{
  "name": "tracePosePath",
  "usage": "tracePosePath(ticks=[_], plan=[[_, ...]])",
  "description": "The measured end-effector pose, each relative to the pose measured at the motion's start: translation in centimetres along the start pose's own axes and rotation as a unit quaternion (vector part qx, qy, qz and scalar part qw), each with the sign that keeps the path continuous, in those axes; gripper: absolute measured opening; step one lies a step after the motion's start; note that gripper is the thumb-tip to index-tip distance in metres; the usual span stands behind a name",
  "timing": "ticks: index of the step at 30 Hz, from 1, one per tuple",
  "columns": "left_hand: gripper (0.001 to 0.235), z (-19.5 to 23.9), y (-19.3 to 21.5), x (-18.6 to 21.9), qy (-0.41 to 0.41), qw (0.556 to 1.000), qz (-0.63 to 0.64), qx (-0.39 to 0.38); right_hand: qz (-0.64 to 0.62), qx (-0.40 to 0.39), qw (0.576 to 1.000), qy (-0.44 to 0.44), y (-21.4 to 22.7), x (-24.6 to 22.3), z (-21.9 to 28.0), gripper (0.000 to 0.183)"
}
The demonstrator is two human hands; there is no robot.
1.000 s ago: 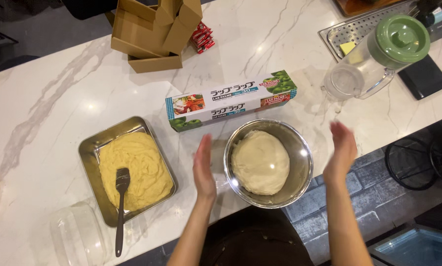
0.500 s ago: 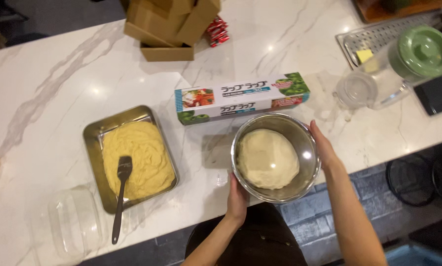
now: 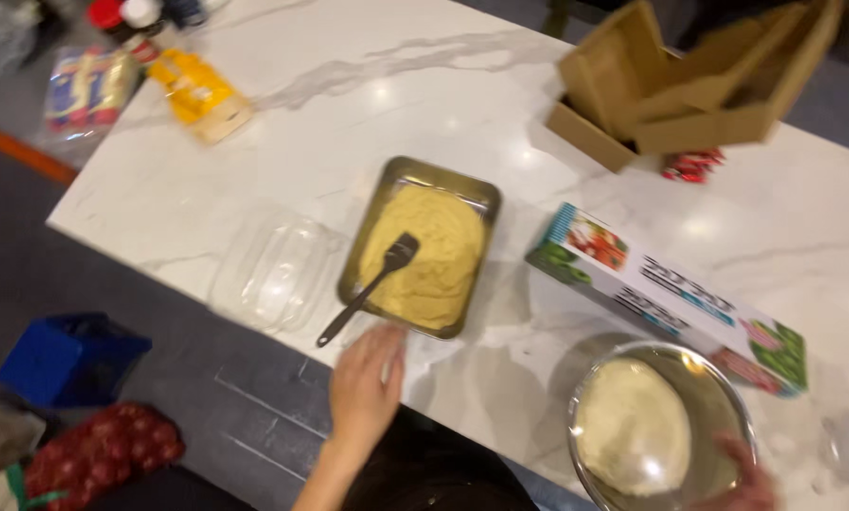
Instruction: The person kneads a ball of dough in a metal bowl, washes hands at the sink, retrieves plastic wrap, and covers the bowl. They then use a spatula to transfer a yellow batter from a metal tray into a clear plastic container.
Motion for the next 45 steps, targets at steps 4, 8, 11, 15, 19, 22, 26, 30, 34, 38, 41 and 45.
tracePosePath(ticks=[4, 8, 11, 15, 19, 22, 26, 30, 34, 38, 41, 45], plan=[[0.038, -1.4, 1.8, -4.7, 0.044, 0.991, -0.129, 0.000, -0.177, -0.208, 0.962, -0.003, -9.2, -10.7, 3.8, 0.040], [0.063, -2.8, -0.6, -8.6, 0.047, 0.981, -0.165, -0.093, -0.198, -0.353, 0.908, -0.104, -18.1, -16.5, 5.4, 0.045], [0.078, -2.5, -2.0, -11.7, 0.049, 0.974, -0.147, -0.166, -0.099, -0.369, 0.913, -0.145, -22.7, -17.8, 6.5, 0.050], [0.078, -0.9, -1.8, -13.7, 0.001, 0.987, -0.028, -0.160, -0.021, -0.334, 0.915, -0.226, -26.6, -16.4, 8.7, 0.049], [0.069, 0.2, -1.5, -15.6, -0.002, 0.987, 0.053, -0.151, 0.027, -0.261, 0.939, -0.221, -28.4, -15.5, 10.1, 0.043], [0.074, 1.1, -2.1, -16.2, -0.039, 0.982, 0.046, -0.181, 0.046, -0.258, 0.934, -0.244, -28.2, -15.0, 10.9, 0.044], [0.080, 1.9, -2.1, -16.5, -0.091, 0.983, -0.001, -0.161, 0.015, -0.274, 0.923, -0.269, -28.4, -15.0, 10.2, 0.048], [0.080, 2.3, -2.7, -16.7, -0.063, 0.980, -0.039, -0.182, 0.014, -0.296, 0.912, -0.283, -28.2, -14.9, 10.1, 0.046], [0.072, 2.7, -2.3, -16.3, -0.034, 0.985, -0.005, -0.169, -0.008, -0.293, 0.920, -0.261, -28.3, -14.7, 10.1, 0.046], [0.073, 2.2, -2.6, -15.9, -0.015, 0.985, -0.026, -0.171, -0.046, -0.294, 0.929, -0.220, -28.4, -14.6, 9.7, 0.047], [0.072, 2.3, -2.2, -15.3, -0.019, 0.990, -0.012, -0.139, -0.031, -0.346, 0.870, -0.349, -28.4, -13.2, 11.1, 0.048], [0.071, 1.4, -1.6, -14.2, 0.005, 0.983, -0.047, -0.175, -0.033, -0.325, 0.906, -0.271, -28.3, -14.0, 10.3, 0.048]])
Point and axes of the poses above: each hand's wrist, its own z-axis away from the middle knuckle, its own y-axis out of the back of the hand, x = y × z, the point moved 6 cm from there along -z, towards the middle knuckle, and after that the axes turned 4 degrees about -y, right-handed, at the moved point
